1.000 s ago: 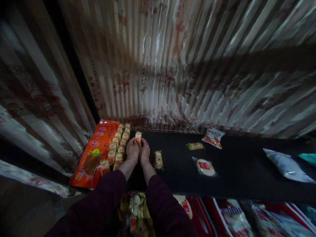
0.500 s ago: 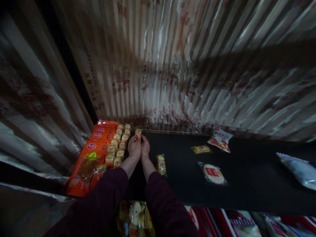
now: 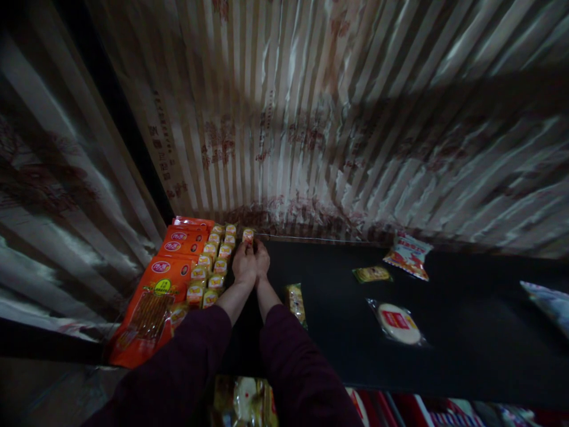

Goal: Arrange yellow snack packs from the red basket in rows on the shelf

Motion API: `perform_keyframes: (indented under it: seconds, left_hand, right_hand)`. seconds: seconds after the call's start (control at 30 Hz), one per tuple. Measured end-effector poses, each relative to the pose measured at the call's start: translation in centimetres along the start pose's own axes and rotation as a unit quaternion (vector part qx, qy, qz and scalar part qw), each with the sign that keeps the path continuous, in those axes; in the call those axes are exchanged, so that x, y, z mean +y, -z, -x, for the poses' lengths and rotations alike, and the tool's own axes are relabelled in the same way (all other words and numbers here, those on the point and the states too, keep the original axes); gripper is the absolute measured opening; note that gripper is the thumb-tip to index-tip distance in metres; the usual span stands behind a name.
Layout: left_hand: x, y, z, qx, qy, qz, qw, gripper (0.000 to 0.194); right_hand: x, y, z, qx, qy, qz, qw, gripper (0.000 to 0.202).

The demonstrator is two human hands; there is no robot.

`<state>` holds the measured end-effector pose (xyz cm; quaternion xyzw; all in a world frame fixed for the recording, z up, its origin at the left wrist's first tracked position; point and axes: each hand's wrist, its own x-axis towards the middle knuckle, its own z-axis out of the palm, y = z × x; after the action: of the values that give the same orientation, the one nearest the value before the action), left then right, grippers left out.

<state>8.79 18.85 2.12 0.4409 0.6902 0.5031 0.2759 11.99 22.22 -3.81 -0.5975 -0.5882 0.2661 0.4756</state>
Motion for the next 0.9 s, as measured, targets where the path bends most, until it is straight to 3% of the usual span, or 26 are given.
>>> perform_keyframes:
  seconds: [0.2, 0.6, 0.9]
  left_hand:
    - [0.3, 0.3, 0.0, -0.011, -0.014, 0.004, 1.000, 0.034]
    - [0.0, 2.5, -1.6, -0.024, 0.020, -0.027, 0.999, 0.031]
    - [-0.4, 1.9, -1.7, -0.032, -0.024, -0.038, 0.998, 0.029]
  right_hand:
    - [-1.2, -0.2, -0.4, -0.033, -0.016, 0.027, 0.999, 0.026]
    - [-1.8, -0.8, -1.2, -0.014, 0.001, 0.107, 0.994, 0.020]
    - [-1.4, -1.3, -1.3, 0.001, 0.046, 0.148, 0.988, 0.023]
